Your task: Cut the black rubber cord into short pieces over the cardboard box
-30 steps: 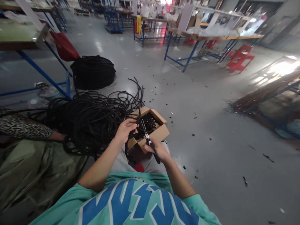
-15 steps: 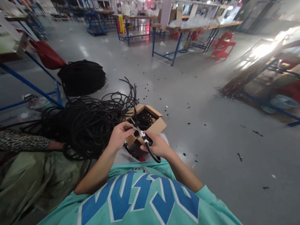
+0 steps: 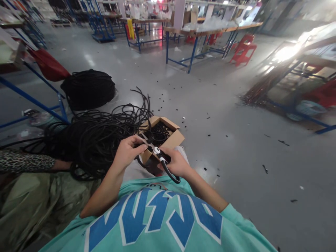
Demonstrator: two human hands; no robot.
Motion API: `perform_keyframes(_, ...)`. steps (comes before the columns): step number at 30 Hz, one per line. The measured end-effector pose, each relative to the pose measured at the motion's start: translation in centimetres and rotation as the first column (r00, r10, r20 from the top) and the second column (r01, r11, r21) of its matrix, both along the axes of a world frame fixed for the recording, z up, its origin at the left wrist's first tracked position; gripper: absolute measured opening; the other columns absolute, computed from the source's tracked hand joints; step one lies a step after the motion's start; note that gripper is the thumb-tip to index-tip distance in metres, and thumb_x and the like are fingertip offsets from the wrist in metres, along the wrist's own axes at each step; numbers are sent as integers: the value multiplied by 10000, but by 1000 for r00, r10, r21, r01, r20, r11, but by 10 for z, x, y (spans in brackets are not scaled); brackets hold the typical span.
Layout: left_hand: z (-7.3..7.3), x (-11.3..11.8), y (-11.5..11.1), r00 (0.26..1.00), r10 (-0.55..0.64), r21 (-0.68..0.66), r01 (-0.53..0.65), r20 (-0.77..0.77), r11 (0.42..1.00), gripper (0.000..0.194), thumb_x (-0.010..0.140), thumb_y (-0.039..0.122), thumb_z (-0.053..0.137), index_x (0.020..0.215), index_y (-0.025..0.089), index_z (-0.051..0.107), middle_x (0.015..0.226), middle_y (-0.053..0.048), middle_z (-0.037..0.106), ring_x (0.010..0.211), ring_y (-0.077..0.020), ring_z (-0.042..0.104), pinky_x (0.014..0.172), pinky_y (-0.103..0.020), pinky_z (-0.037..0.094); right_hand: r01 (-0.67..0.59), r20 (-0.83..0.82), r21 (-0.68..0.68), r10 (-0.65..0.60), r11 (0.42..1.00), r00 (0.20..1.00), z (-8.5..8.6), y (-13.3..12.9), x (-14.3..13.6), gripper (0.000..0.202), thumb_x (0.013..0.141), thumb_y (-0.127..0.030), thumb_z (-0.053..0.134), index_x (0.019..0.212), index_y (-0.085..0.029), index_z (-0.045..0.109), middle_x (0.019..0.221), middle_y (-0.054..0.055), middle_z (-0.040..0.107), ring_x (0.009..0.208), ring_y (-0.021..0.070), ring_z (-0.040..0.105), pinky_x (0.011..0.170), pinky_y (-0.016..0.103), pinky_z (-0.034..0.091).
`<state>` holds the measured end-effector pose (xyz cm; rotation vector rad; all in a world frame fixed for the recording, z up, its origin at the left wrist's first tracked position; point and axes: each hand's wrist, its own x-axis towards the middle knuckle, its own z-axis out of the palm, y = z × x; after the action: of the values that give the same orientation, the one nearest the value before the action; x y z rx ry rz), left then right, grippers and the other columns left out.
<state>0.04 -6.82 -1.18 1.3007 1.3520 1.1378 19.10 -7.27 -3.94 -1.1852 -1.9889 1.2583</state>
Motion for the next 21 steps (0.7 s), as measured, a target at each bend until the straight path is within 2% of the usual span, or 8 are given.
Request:
perform_keyframes(6, -3, 1, 0, 999, -4, 16, 5, -35, 1000, 216, 579, 280, 680, 699, 144, 564, 696, -18, 637, 660, -143, 593, 648, -269, 458, 32, -137, -83, -43, 996, 990, -5, -2, -3, 416, 570, -177, 601, 982, -177, 656, 860, 20, 660, 833, 218, 606, 748, 306, 454)
perform_keyframes(10, -6, 0, 0, 983, -12, 113, 33, -184, 993, 222, 602, 286, 673, 739, 157, 556, 756, -16, 646, 725, -154, 599, 685, -273, 453, -2, -240, -136, -31, 991, 970, -12, -1, -5, 358, 581, -208, 607, 933, -180, 666, 743, -1, 616, 705, 177, 576, 656, 274, 439)
perform_keyframes(15, -11, -2, 3, 913, 48, 199, 37, -405, 979, 140, 678, 269, 611, 775, 169, 595, 803, -17, 671, 759, -159, 606, 713, -274, 447, -37, -274, -240, -31, 970, 961, -21, 5, -6, 320, 577, -263, 644, 887, -186, 670, 640, -17, 541, 571, 130, 482, 565, 250, 386)
perform_keyframes(18, -12, -3, 4, 881, 80, 251, 45, -466, 967, 130, 693, 277, 593, 766, 172, 614, 798, -20, 680, 754, -160, 611, 714, -270, 453, -86, -283, -294, -1, 952, 959, -20, 9, -7, 385, 580, -293, 665, 949, -185, 650, 616, -26, 498, 551, 118, 444, 556, 248, 374)
perform_keyframes(21, -10, -4, 3, 885, 37, 260, 96, -464, 961, 131, 702, 284, 578, 755, 174, 624, 774, -18, 681, 733, -156, 613, 690, -258, 457, -125, -289, -241, 52, 963, 956, -14, 14, -9, 504, 580, -306, 686, 1064, -193, 599, 697, -17, 515, 630, 133, 473, 626, 264, 401)
